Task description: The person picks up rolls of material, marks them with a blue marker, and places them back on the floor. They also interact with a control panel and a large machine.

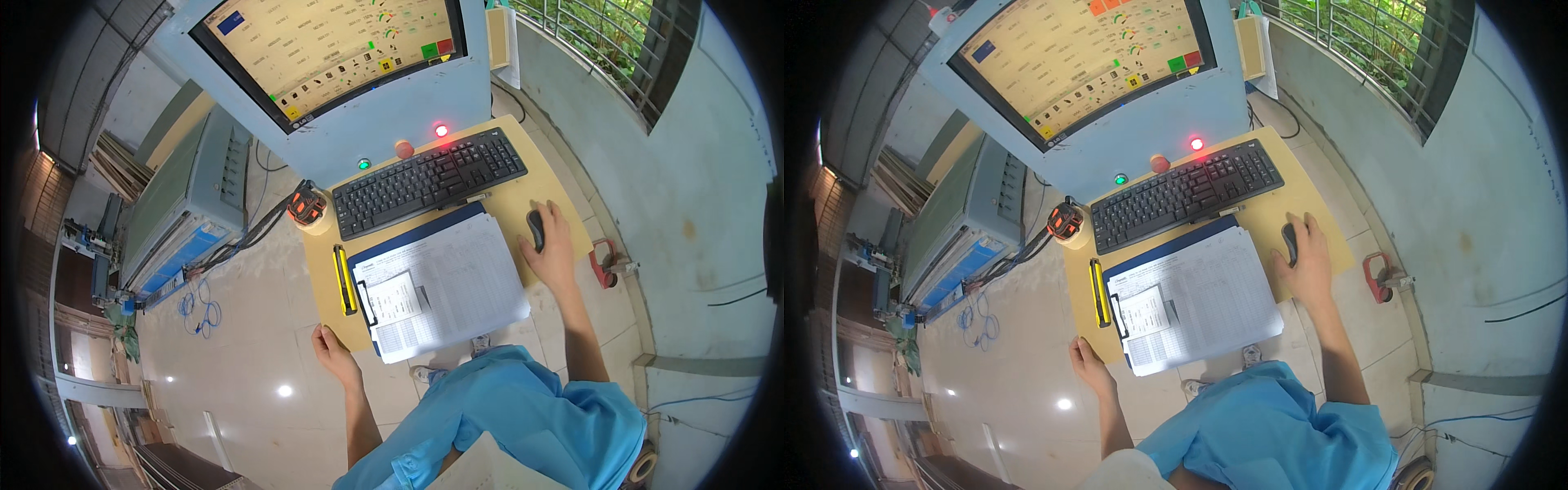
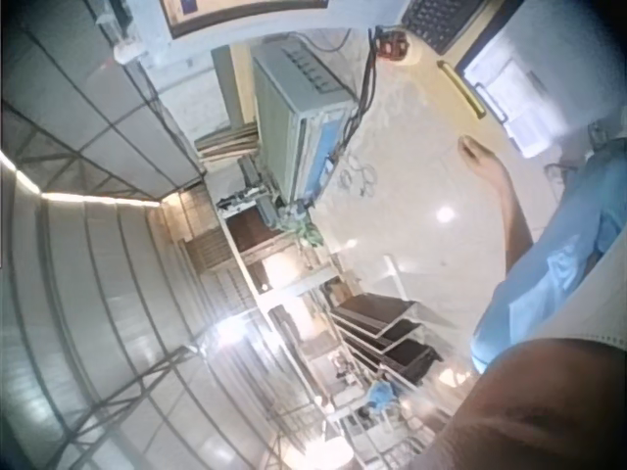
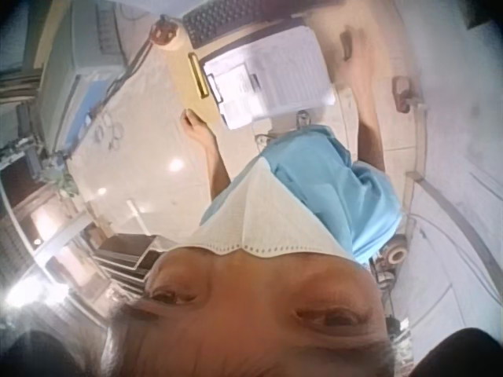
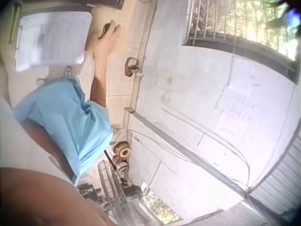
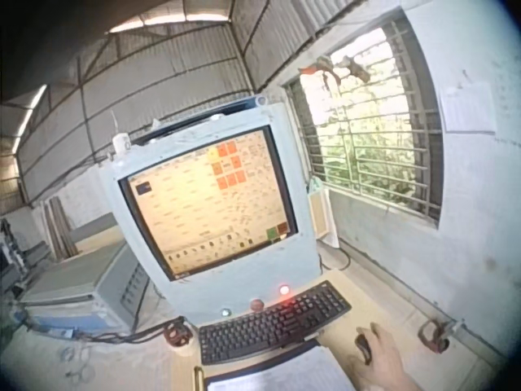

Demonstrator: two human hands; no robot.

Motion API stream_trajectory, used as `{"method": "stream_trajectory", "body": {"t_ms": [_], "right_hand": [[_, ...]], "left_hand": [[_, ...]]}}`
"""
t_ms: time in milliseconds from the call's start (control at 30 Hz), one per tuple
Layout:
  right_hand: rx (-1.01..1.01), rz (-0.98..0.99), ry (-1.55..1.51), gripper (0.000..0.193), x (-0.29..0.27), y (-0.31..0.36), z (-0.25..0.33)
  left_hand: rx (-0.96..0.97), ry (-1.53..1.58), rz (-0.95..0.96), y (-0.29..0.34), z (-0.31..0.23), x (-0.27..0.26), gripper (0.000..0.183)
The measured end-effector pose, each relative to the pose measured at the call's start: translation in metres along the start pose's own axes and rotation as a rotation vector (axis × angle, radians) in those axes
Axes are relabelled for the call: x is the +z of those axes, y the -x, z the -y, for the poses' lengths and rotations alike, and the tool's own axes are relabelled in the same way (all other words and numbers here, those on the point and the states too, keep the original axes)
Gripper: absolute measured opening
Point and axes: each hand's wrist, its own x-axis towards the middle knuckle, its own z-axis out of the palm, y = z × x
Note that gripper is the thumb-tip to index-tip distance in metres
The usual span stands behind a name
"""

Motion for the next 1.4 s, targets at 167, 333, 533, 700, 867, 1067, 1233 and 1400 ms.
{"method": "stream_trajectory", "body": {"t_ms": [167, 333, 533, 700, 867, 1067, 1233, 1400], "right_hand": [[-0.045, -0.027, 0.047, 0.050, 0.014, 0.003, -0.009], [-0.004, -0.048, 0.066, 0.042, 0.016, 0.006, -0.009], [0.004, -0.067, 0.065, 0.041, 0.015, 0.010, -0.009], [-0.002, -0.075, 0.041, 0.041, 0.017, 0.013, -0.013], [-0.008, -0.076, 0.033, 0.041, 0.018, 0.012, -0.011], [-0.036, -0.097, 0.010, 0.040, 0.018, 0.014, -0.012], [-0.036, -0.097, 0.038, 0.042, 0.020, 0.016, -0.015], [-0.013, -0.060, 0.045, 0.041, 0.019, 0.015, -0.014]], "left_hand": [[-0.044, 0.058, 0.010, 0.003, 0.000, -0.002, 0.034], [-0.052, 0.060, -0.008, 0.008, -0.001, -0.004, 0.036], [-0.061, 0.103, 0.031, 0.008, 0.000, -0.006, 0.036], [-0.047, 0.100, 0.001, 0.008, 0.003, -0.008, 0.036], [-0.037, 0.063, 0.020, 0.011, 0.003, -0.007, 0.036], [-0.029, 0.059, 0.002, 0.012, -0.001, -0.004, 0.034], [-0.016, 0.028, 0.027, 0.011, -0.003, -0.006, 0.034], [-0.047, 0.026, 0.025, 0.015, -0.006, -0.005, 0.035]]}}
